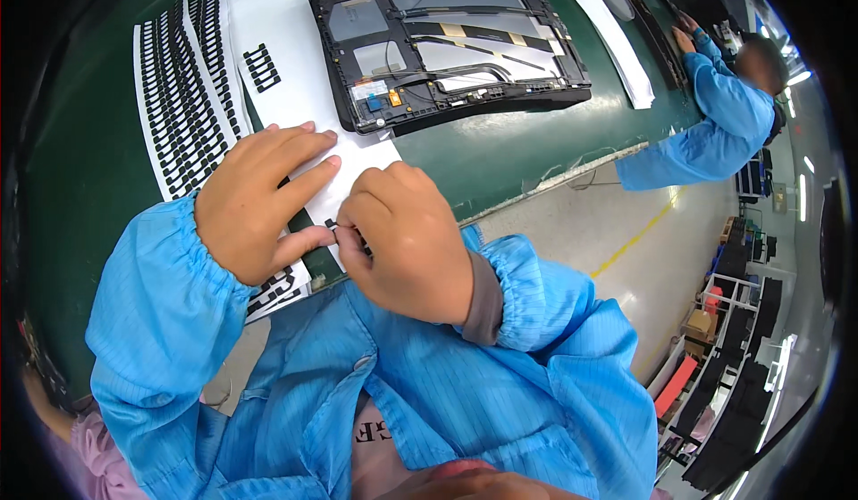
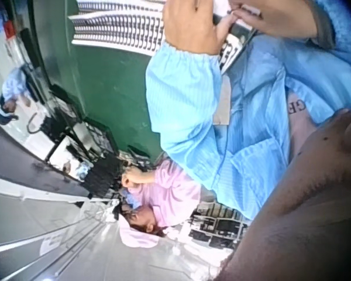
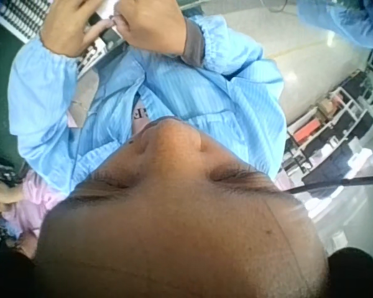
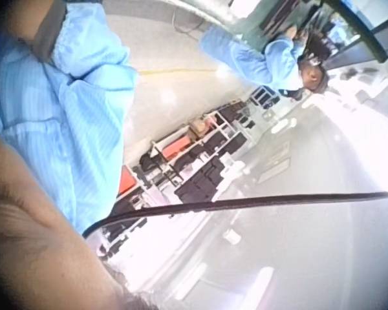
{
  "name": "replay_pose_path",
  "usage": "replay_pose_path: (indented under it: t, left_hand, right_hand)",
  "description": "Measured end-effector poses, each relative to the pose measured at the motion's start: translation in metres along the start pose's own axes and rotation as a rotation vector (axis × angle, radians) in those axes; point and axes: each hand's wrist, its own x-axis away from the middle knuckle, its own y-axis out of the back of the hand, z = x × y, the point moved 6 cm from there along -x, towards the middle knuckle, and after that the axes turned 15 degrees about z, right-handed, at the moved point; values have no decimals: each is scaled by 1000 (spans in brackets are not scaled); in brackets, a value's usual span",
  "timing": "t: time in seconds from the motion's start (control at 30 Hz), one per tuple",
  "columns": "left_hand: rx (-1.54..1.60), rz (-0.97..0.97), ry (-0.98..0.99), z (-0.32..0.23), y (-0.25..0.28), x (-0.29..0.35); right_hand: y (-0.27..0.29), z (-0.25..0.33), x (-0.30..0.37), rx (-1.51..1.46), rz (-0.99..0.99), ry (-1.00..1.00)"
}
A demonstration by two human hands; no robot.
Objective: Assembling internal components of a tablet on a factory production line.
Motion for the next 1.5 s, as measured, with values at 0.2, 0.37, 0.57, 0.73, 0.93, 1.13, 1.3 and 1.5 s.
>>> replay_pose_path:
  t: [0.2,0.37,0.57,0.73,0.93,1.13,1.3,1.5]
  left_hand:
    - [-16,-44,-29,5,6,-2]
    - [22,56,-17,1,9,-3]
    - [86,183,-27,5,10,-3]
    - [98,263,-97,-8,32,-19]
    - [-37,179,-181,-23,51,-81]
    - [-26,-18,-244,-19,46,-128]
    - [-23,-14,-271,-13,37,-137]
    - [3,34,-241,-11,39,-139]
  right_hand:
    - [2,-11,-6,-155,-69,50]
    - [22,-32,-1,-559,-128,6]
    - [55,-62,15,-835,-121,24]
    - [122,-122,56,-777,-449,-239]
    - [149,-165,60,-609,-486,-368]
    - [130,-169,40,-346,-164,-387]
    - [130,-175,42,-522,-226,-352]
    - [130,-172,38,-415,-183,-367]
